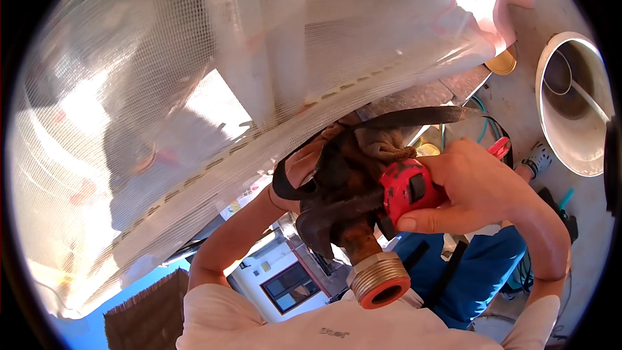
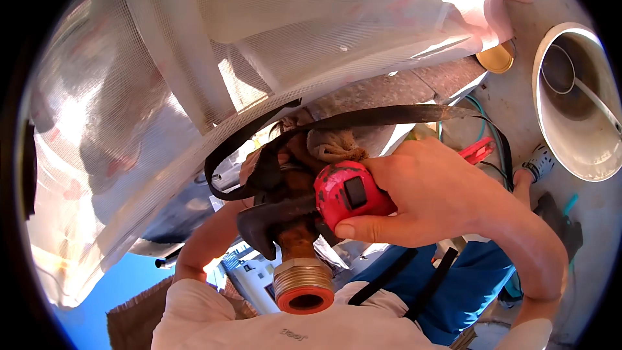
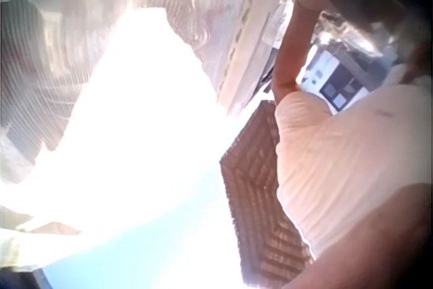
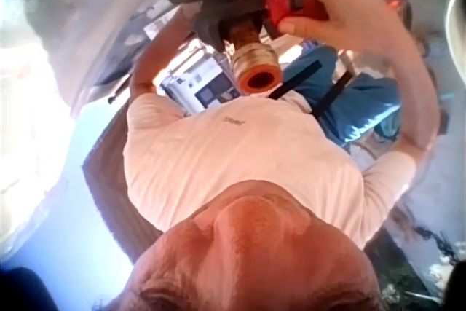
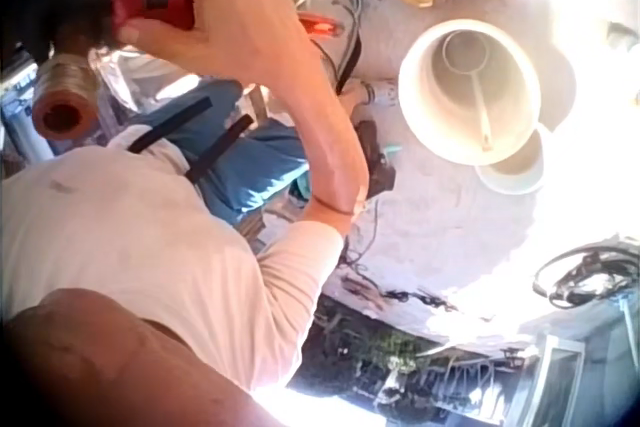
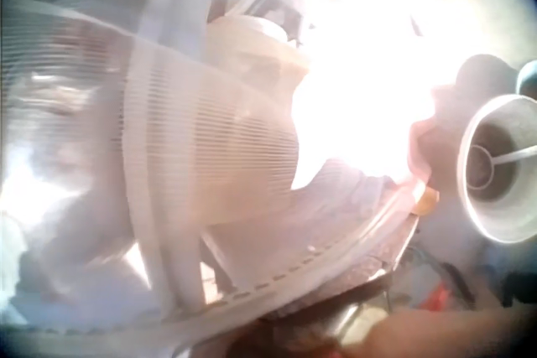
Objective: The person retrieves a tool case and a red pipe wrench from a cluttered storage area, then uses the pipe wrench to unscrew a brass fitting from a long cylindrical pump unit located in an outdoor utility sink.
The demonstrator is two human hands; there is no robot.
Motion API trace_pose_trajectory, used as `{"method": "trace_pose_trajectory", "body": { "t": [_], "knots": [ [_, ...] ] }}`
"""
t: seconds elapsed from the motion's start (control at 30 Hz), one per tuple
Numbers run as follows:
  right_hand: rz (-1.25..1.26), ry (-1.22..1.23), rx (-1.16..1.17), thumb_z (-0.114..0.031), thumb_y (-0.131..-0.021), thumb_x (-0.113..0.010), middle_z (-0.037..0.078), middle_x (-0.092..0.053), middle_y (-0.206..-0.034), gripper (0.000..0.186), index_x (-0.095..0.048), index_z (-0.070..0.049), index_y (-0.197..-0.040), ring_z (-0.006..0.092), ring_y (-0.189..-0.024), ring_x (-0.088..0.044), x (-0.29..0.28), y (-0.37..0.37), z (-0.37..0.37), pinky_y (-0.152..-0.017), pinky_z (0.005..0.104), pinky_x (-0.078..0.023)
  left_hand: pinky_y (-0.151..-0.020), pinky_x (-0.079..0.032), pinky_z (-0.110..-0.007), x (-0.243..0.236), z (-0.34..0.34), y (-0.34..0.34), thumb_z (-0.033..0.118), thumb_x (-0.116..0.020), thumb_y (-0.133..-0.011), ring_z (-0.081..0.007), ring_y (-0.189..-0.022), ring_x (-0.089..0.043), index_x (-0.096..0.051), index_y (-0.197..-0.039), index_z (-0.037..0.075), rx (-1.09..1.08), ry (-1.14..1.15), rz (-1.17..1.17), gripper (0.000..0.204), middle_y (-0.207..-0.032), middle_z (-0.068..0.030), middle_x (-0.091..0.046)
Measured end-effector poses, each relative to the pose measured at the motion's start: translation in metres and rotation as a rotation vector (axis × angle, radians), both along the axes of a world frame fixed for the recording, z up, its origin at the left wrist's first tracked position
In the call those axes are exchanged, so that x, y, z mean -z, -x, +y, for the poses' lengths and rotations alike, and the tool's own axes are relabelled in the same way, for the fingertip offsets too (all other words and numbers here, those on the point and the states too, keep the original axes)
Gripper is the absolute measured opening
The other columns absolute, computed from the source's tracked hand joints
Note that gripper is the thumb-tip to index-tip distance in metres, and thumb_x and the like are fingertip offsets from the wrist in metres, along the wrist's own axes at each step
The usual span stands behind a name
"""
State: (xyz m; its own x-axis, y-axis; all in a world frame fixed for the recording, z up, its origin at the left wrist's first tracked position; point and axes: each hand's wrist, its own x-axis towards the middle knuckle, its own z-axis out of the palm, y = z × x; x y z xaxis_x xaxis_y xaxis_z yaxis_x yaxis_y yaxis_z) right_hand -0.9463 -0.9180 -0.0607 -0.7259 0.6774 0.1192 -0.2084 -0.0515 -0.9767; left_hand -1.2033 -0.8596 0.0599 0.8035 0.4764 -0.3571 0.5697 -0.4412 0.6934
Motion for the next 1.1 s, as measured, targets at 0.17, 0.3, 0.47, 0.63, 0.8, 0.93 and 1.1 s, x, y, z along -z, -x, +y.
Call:
{"method": "trace_pose_trajectory", "body": {
  "t": [0.17, 0.3, 0.47, 0.63, 0.8, 0.93, 1.1],
  "knots": [
    [-0.036, -0.017, 0.078, -0.06, -0.076, -0.069, 0.013, -0.052, -0.05, 0.058, -0.063, -0.002, -0.077, 0.0357, -0.049, -0.054, -0.005, -0.001, -0.002, -0.049, 0.0419, -0.041, -0.101, -0.042, -0.042, 0.001, 0.002, -0.003, 0.008, -0.072, -0.075, -0.035, -0.113, -0.055, -0.063, -0.112, -0.006, 0.028, 0.004, 0.026, 0.04, -0.12, -0.0201, -0.058],
    [-0.033, -0.084, 0.14, -0.057, -0.075, -0.072, 0.011, -0.05, -0.05, 0.057, -0.061, -0.002, -0.083, 0.0354, -0.047, -0.053, 0.002, 0.001, -0.006, -0.046, 0.0407, -0.039, -0.101, -0.041, -0.042, 0.0, 0.004, -0.001, 0.008, -0.072, -0.075, -0.0354, -0.112, -0.056, -0.063, -0.111, -0.006, 0.04, -0.006, 0.036, 0.039, -0.119, -0.0203, -0.059],
    [0.016, -0.133, 0.017, -0.052, -0.09, -0.056, 0.018, -0.054, -0.054, 0.061, -0.057, 0.008, -0.083, 0.0395, -0.056, -0.057, 0.005, -0.007, 0.003, -0.055, 0.0457, -0.046, -0.101, -0.041, -0.043, 0.007, 0.005, -0.003, 0.008, -0.072, -0.075, -0.0359, -0.111, -0.057, -0.063, -0.11, -0.006, 0.05, -0.007, 0.031, 0.039, -0.117, -0.0205, -0.06],
    [-0.118, -0.088, -0.078, -0.059, -0.093, -0.048, 0.021, -0.054, -0.055, 0.066, -0.058, 0.006, -0.089, 0.0411, -0.058, -0.058, -0.001, -0.008, 0.01, -0.057, 0.0478, -0.046, -0.101, -0.041, -0.043, 0.005, 0.005, -0.001, 0.008, -0.072, -0.075, -0.0364, -0.111, -0.057, -0.063, -0.109, -0.007, 0.056, -0.023, 0.04, 0.038, -0.114, -0.0208, -0.061],
    [-0.023, -0.036, -0.054, -0.06, -0.092, -0.048, 0.022, -0.055, -0.056, 0.065, -0.059, 0.004, -0.091, 0.0421, -0.059, -0.058, 0.006, -0.002, 0.005, -0.057, 0.0488, -0.046, -0.101, -0.041, -0.044, -0.003, 0.003, 0.011, 0.008, -0.072, -0.075, -0.0369, -0.11, -0.058, -0.064, -0.108, -0.007, 0.054, -0.06, 0.066, 0.038, -0.112, -0.021, -0.062],
    [0.014, -0.007, 0.02, -0.056, -0.092, -0.051, 0.021, -0.055, -0.057, 0.06, -0.052, 0.003, -0.099, 0.0424, -0.059, -0.058, 0.001, -0.003, 0.003, -0.055, 0.0492, -0.044, -0.101, -0.041, -0.044, -0.007, 0.002, 0.019, 0.008, -0.072, -0.074, -0.0373, -0.109, -0.059, -0.064, -0.108, -0.007, 0.052, -0.084, 0.081, 0.037, -0.111, -0.0212, -0.063],
    [0.083, 0.029, 0.06, -0.048, -0.09, -0.059, 0.02, -0.055, -0.058, 0.054, -0.041, -0.001, -0.109, 0.043, -0.059, -0.057, 0.001, -0.002, -0.002, -0.05, 0.0489, -0.041, -0.101, -0.041, -0.045, -0.007, 0.0, 0.022, 0.008, -0.071, -0.074, -0.0378, -0.108, -0.059, -0.064, -0.107, -0.008, 0.054, -0.106, 0.092, 0.037, -0.108, -0.0215, -0.064]
  ]
}}
